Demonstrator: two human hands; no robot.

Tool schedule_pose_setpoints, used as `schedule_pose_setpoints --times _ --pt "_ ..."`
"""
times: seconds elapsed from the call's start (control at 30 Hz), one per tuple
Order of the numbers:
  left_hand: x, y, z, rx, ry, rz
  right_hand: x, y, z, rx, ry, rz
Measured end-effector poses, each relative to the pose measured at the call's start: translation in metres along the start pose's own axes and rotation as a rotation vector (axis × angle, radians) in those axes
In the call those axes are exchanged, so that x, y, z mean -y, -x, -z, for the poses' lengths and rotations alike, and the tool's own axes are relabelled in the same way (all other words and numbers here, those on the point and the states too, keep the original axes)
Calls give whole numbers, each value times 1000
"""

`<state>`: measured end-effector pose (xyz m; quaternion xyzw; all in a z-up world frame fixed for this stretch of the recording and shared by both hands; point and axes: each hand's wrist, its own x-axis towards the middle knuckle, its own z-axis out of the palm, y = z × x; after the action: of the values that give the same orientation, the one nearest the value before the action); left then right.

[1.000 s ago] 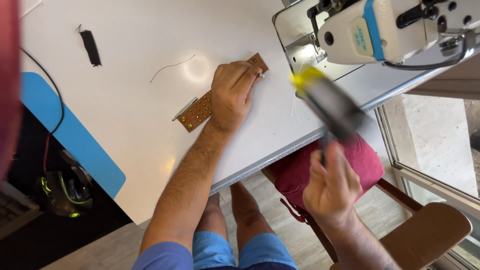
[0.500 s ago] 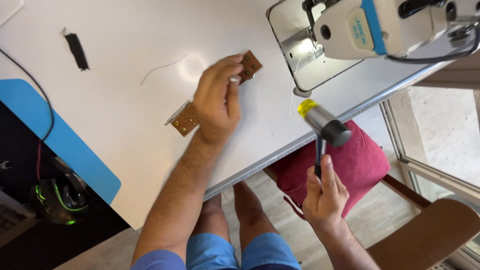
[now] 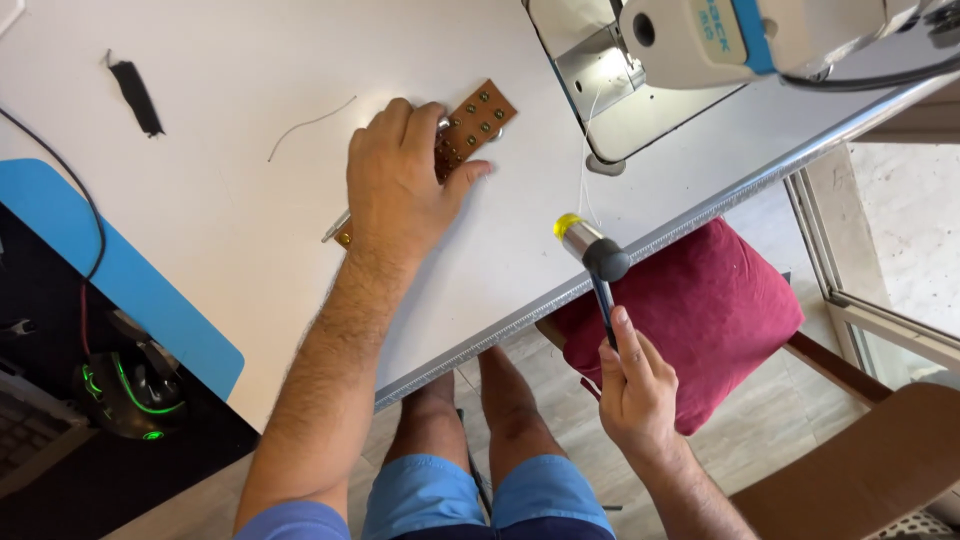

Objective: The person is hammering metal rivets into a leather strap at a workbench to assemble a leather good.

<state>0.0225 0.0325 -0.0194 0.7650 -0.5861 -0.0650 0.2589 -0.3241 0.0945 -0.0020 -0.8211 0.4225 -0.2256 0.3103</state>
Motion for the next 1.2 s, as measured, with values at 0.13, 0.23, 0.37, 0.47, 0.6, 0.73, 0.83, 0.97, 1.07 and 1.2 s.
schedule_pose_setpoints --times 0.13,0.23,0.37,0.47,0.6,0.73,0.83,0.97,1.07,1.2 --pt "2 0 -6 -23 7 -12 -6 -4 0 12 14 -3" --pt "-4 -2 -9 -110 27 -34 -6 -4 2 10 15 -13" --pt "-5 -9 -14 -102 54 -36 -6 -4 -1 9 18 -18" --pt "-5 -11 -17 -61 43 -32 -5 -4 -1 15 22 -23" --pt "-10 -9 -6 -156 173 -49 -5 -7 0 9 16 -28" --pt "-20 -9 15 -160 541 -19 -6 -9 1 1 25 -18" --pt "-25 -7 14 -153 748 1 -7 -10 -1 2 26 -11" --pt "-30 -2 -10 -218 1139 158 -3 -11 -2 8 21 -11" --pt "-37 -7 -14 -303 995 138 -3 -11 -4 12 15 -9" --pt "-41 -10 -21 -375 839 39 -3 -10 -5 9 0 -7"
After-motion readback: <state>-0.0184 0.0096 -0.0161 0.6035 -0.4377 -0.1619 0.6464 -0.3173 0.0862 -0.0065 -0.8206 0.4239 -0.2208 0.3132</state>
